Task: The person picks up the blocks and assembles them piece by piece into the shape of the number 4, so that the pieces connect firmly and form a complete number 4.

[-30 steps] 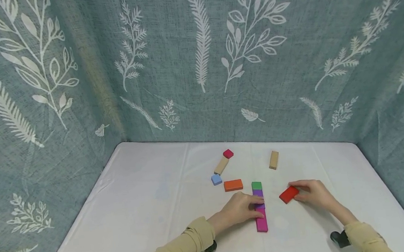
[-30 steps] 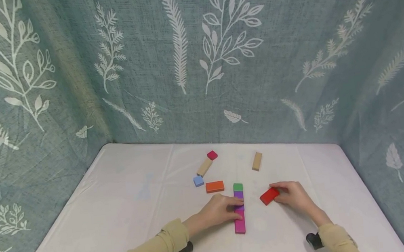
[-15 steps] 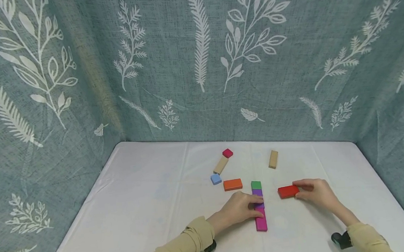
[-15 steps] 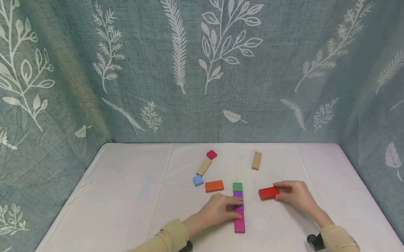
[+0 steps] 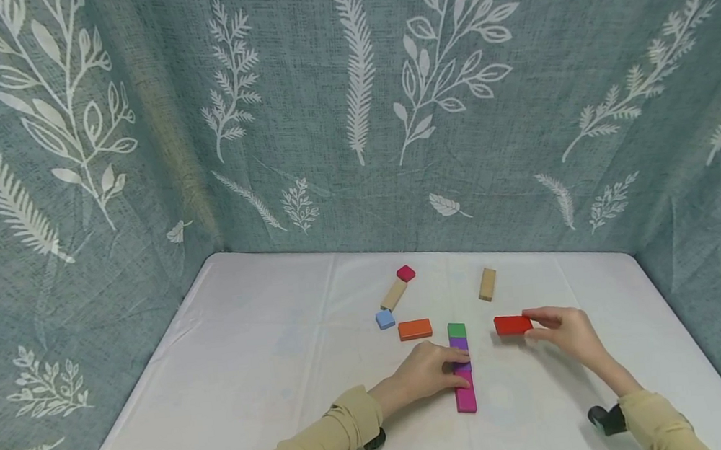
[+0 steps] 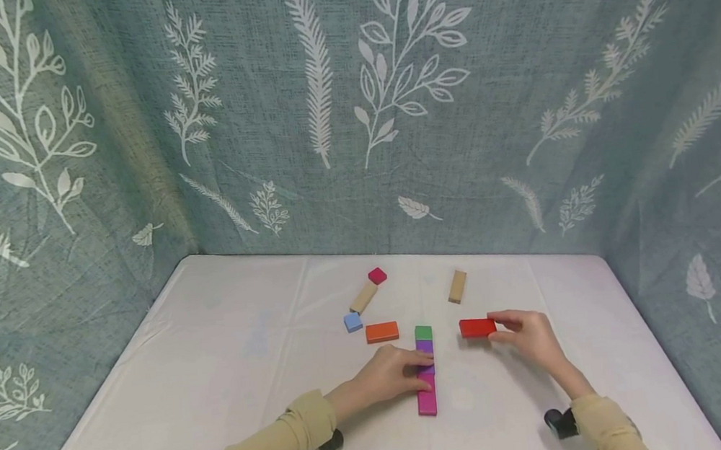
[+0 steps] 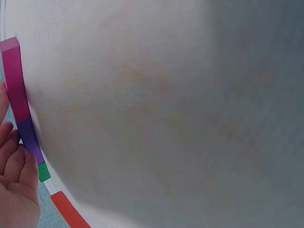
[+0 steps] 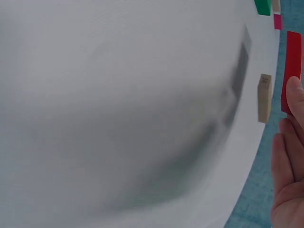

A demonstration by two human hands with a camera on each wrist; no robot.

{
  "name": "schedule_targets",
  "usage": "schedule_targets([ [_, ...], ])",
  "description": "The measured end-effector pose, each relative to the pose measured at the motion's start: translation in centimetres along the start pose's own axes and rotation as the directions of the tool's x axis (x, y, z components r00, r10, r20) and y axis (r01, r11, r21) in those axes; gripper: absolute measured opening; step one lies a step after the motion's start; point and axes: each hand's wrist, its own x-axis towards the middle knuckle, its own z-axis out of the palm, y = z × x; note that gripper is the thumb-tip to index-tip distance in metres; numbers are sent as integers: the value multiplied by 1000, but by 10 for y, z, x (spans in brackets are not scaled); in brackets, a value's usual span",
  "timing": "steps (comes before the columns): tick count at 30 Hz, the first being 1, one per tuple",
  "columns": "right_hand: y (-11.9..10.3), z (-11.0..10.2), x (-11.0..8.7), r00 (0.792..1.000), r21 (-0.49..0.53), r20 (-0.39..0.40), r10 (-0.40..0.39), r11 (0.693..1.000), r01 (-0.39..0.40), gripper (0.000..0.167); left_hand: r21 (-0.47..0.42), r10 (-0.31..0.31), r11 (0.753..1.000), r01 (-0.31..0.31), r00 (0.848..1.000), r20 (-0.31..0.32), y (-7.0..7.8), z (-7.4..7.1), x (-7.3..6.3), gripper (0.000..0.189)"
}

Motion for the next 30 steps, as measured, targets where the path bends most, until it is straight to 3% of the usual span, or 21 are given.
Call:
schedule_targets([
  [19,-25,-12,16,998,20,-68,-16,1000,18,43,-7,-19,1000,19,1000,14,1,-1,-1,44],
  [30,-31,-3,15,997,57,-70,17,998,-13,43,26,-12,1000,11,1000,5,2,0,-3,44],
])
